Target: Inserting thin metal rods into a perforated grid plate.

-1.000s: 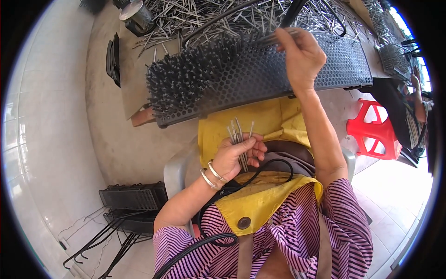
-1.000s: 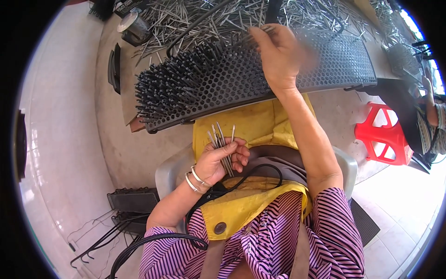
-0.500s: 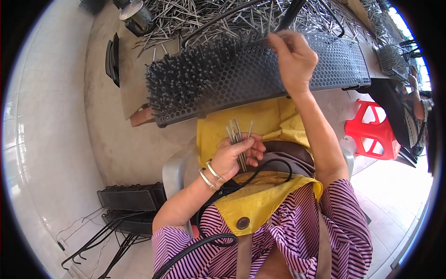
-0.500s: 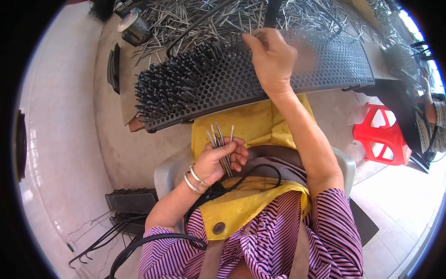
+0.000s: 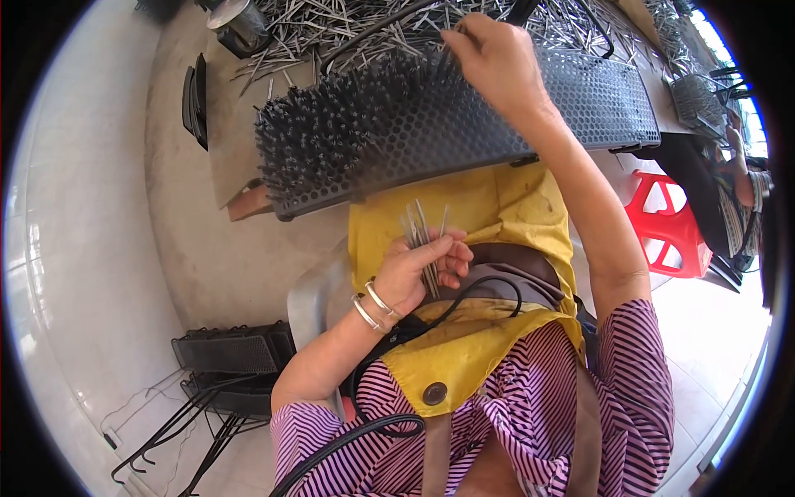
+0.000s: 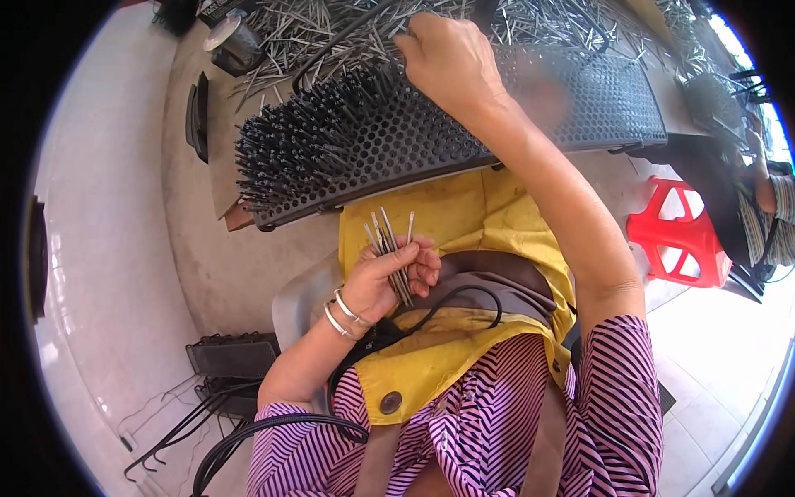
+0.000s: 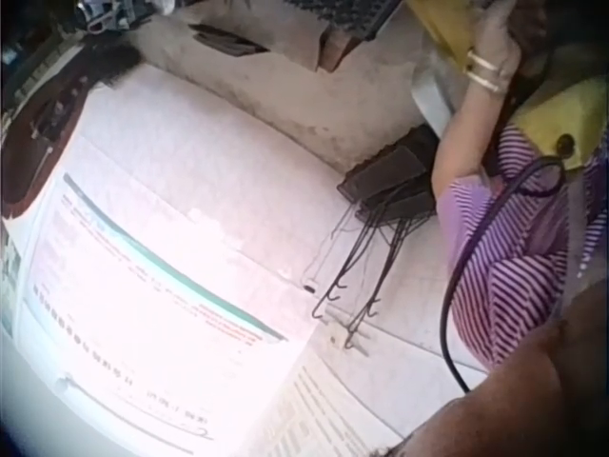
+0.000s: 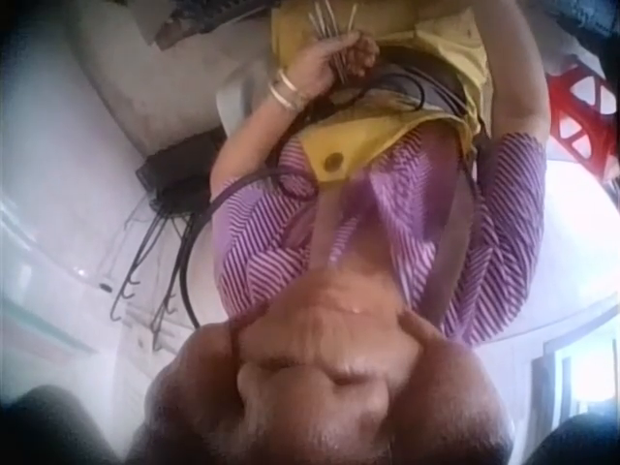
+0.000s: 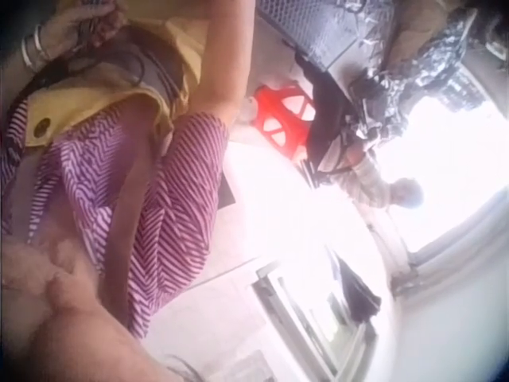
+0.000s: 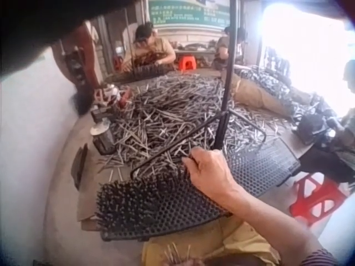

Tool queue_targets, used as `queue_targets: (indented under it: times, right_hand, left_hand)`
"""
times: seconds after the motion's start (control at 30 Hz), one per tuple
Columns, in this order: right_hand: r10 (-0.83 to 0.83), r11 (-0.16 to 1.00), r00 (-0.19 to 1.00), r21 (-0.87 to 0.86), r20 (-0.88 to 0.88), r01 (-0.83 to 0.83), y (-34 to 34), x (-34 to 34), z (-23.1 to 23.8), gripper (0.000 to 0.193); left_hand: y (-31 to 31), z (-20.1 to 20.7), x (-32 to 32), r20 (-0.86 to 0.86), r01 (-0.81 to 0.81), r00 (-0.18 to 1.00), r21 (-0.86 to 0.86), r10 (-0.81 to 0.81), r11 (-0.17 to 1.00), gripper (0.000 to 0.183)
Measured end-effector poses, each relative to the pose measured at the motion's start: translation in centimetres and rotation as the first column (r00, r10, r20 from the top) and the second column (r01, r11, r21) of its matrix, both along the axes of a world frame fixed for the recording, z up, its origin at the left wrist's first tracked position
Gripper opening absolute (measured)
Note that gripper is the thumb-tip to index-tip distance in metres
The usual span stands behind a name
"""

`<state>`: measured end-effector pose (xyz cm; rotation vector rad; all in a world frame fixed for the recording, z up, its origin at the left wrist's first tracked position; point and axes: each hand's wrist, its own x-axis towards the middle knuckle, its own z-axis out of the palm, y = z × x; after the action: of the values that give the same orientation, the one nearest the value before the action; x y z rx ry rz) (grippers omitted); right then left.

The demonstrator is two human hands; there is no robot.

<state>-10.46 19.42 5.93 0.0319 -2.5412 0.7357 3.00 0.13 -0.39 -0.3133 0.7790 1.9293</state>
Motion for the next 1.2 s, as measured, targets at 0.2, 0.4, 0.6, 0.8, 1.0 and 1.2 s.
queue_targets:
  times: [0.2, 0.4, 0.6, 0.8, 1.0, 1.2]
  right_hand:
    - [0.062, 0.993, 0.988, -0.09, -0.141, -0.075, -0.8, 0.1, 2.1, 0.013]
    - [0.114, 0.981, 0.973, -0.134, -0.199, -0.142, -0.1, -0.6, 1.2, 0.01]
    - [0.22, 0.973, 0.947, -0.014, -0.235, -0.23, 0.9, -1.5, 0.3, 0.013]
    - [0.472, 0.876, 0.782, 0.116, -0.406, -0.469, 1.3, -2.3, 0.1, 0.011]
    - [0.421, 0.889, 0.859, 0.319, -0.292, -0.328, 1.1, -2.2, -0.3, 0.009]
    - [0.299, 0.933, 0.903, 0.293, -0.31, -0.209, -0.1, 3.7, 1.1, 0.014]
  left_hand:
    - [0.0, 0.0, 0.0, 0.003, 0.004, 1.0, 0.008, -0.005, 1.0, 0.024]
    - [0.0, 0.1, -0.1, 0.001, 0.004, 1.0, 0.014, -0.004, 1.0, 0.023]
    - [0.0, 0.1, -0.1, -0.015, 0.022, 1.0, 0.029, -0.021, 0.999, 0.022]
    - [0.1, 0.2, 0.0, -0.037, 0.059, 0.998, 0.073, -0.057, 0.996, 0.023]
    - [0.4, -0.1, -0.1, 0.0, 0.104, 0.994, 0.146, -0.105, 0.984, 0.025]
    - [0.2, 0.0, -0.4, 0.007, 0.081, 0.996, 0.207, -0.085, 0.975, 0.029]
